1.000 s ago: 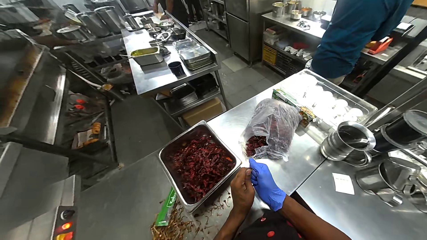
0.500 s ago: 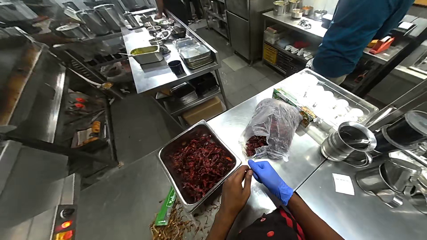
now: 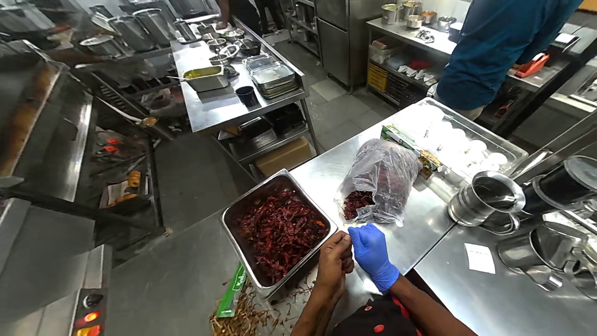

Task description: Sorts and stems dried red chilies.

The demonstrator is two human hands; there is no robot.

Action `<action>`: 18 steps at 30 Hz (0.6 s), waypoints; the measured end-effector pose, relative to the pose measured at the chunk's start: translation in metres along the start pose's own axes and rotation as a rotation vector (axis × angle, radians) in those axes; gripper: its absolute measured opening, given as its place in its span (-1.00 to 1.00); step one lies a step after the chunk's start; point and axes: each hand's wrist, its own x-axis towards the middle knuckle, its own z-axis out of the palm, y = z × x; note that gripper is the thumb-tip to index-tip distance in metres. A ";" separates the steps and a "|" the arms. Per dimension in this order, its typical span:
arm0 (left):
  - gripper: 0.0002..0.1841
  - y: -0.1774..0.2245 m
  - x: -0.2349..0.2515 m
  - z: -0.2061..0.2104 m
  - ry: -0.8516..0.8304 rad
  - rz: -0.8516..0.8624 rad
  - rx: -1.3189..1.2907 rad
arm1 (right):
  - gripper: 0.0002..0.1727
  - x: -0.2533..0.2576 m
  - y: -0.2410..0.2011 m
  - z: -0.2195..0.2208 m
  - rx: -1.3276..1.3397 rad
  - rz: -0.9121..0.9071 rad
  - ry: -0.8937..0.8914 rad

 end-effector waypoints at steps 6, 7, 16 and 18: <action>-0.71 0.002 -0.012 0.009 -0.017 -0.152 -0.354 | -0.50 0.005 0.006 -0.006 0.154 -0.227 0.064; -0.73 0.001 -0.012 0.007 -0.068 -0.035 -0.169 | -0.49 0.004 0.003 -0.007 0.306 -0.114 0.002; -0.79 0.025 -0.010 -0.008 -0.006 0.390 0.747 | -0.52 0.025 0.002 -0.032 0.542 0.203 -0.273; -0.80 0.029 -0.009 -0.010 -0.016 0.405 0.802 | -0.67 0.031 -0.001 -0.040 0.456 0.159 -0.281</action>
